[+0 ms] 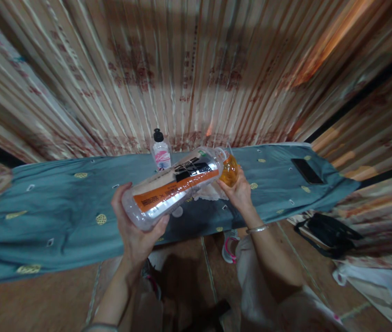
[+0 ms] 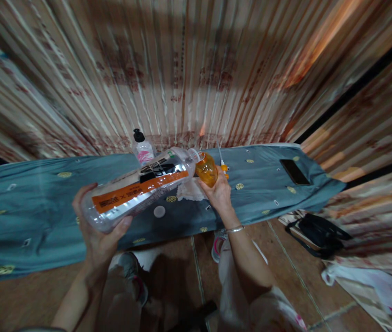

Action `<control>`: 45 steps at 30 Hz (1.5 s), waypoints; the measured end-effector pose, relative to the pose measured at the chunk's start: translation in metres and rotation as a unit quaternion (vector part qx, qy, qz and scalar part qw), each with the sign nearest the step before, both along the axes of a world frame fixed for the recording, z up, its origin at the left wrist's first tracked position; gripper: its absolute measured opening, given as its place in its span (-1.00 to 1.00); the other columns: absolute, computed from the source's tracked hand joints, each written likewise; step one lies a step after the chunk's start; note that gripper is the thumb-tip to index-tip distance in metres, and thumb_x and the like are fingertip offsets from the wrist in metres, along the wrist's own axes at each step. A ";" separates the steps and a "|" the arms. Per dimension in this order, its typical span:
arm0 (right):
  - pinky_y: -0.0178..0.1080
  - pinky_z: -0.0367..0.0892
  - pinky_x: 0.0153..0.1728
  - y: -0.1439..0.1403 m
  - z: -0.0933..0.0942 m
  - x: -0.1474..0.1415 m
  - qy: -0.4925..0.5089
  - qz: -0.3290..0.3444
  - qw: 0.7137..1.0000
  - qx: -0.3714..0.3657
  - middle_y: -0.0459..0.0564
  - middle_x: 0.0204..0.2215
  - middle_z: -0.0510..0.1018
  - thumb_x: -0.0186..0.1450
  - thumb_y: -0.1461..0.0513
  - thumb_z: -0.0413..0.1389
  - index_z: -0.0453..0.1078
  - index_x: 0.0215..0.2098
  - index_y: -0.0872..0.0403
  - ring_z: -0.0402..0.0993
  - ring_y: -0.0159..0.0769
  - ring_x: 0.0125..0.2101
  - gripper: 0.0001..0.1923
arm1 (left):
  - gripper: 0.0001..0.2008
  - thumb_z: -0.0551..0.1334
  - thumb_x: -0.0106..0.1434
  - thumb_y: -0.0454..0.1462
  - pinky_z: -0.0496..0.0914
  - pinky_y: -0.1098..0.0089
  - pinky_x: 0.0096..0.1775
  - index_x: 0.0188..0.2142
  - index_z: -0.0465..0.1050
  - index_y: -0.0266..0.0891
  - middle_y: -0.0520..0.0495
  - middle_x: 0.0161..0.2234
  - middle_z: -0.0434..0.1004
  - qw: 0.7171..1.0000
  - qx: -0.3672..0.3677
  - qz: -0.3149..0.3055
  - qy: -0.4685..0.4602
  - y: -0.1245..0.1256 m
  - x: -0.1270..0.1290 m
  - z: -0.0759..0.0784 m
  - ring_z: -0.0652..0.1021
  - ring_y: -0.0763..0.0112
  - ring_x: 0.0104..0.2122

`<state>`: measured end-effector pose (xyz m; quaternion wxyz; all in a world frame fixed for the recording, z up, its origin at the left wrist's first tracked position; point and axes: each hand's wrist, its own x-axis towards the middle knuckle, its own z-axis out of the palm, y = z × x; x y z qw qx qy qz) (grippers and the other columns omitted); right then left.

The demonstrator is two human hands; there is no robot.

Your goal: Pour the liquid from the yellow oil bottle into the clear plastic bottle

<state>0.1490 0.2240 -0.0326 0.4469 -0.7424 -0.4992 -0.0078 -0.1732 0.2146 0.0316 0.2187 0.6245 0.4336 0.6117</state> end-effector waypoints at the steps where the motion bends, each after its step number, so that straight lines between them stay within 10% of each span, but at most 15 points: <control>1: 0.15 0.55 0.15 0.000 0.001 0.000 0.001 0.001 1.000 -0.002 0.39 0.18 0.63 0.24 -0.28 0.29 0.31 0.32 0.17 0.64 0.21 0.13 -0.06 | -0.08 0.52 0.01 0.16 0.49 -0.16 0.15 0.28 0.31 -0.07 -0.25 0.13 0.46 1.000 0.001 0.001 0.002 0.000 0.000 0.000 0.56 -0.12 0.08; 45: 0.12 0.54 0.16 -0.001 0.003 -0.001 -0.002 -0.001 1.000 -0.003 0.38 0.21 0.60 0.24 -0.28 0.30 0.32 0.32 0.16 0.63 0.18 0.15 -0.06 | -0.08 0.52 0.00 0.15 0.49 -0.15 0.15 0.27 0.32 -0.06 -0.24 0.14 0.45 1.000 0.000 0.006 0.001 0.000 0.003 0.002 0.56 -0.11 0.07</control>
